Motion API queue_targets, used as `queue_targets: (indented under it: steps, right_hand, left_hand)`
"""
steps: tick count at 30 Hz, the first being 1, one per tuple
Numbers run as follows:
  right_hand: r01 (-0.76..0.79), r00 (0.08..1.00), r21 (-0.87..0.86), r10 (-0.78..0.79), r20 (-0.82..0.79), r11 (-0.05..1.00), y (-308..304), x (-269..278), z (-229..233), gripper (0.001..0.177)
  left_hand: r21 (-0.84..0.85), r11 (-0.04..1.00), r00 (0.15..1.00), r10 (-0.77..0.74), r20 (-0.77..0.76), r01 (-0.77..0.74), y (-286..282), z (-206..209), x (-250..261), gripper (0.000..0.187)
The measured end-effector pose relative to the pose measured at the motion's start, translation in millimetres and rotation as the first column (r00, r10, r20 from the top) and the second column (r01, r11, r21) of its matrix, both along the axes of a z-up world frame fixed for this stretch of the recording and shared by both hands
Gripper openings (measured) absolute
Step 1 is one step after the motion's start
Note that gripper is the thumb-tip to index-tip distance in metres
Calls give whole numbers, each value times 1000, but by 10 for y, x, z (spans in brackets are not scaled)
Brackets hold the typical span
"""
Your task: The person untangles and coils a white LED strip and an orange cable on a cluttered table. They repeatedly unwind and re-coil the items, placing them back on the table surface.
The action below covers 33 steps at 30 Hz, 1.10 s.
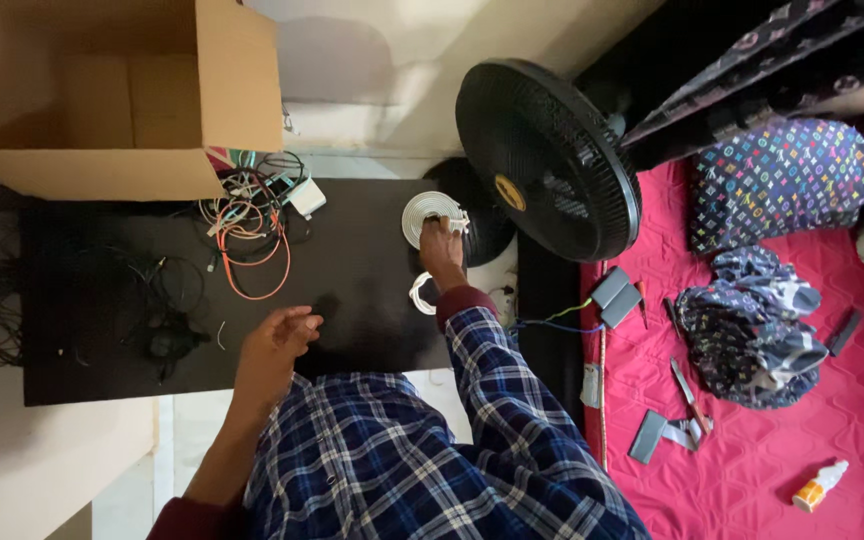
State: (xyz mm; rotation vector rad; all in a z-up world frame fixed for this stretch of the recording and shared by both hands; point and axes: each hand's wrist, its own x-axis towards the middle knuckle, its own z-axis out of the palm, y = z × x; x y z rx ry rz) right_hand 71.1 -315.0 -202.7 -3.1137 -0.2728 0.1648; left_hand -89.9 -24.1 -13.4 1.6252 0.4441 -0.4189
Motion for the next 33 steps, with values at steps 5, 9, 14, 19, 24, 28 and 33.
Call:
queue_targets:
  steps: [5, 9, 14, 19, 24, 28, 33]
  right_hand:
    - [5, 999, -37, -4, 41, 999, 67, 208, 314, 21]
    - [34, 995, 31, -30, -99, 999, 57, 260, 418, 32]
    - [28, 999, 30, -28, -16, 999, 1, 200, 244, 21]
    - [31, 999, 107, -33, 11, 994, -45, 126, 238, 20]
    - [-8, 925, 477, -174, 337, 879, -155, -201, 7, 51]
    - [229, 903, 574, -392, 178, 786, -231, -774, -245, 54]
    - [647, 710, 552, -679, -185, 526, -65, -1326, -48, 67]
  left_hand:
    - [36, 999, 1000, -18, 15, 18, 22, 5, -4, 55]
    - [100, 995, 1000, -10, -11, 11, 7, 39, -12, 54]
    - [12, 1000, 999, -5, 43, 5, -17, 32, 3, 54]
    - [45, 998, 998, -52, 23, 50, -63, 25, 6, 50]
    - [-26, 999, 998, -45, 45, 47, -32, -73, -2, 45]
    - [-33, 998, 998, -56, 29, 57, -78, 13, 49, 43]
    - [-50, 989, 988, -132, 86, 136, -135, -186, 83, 41]
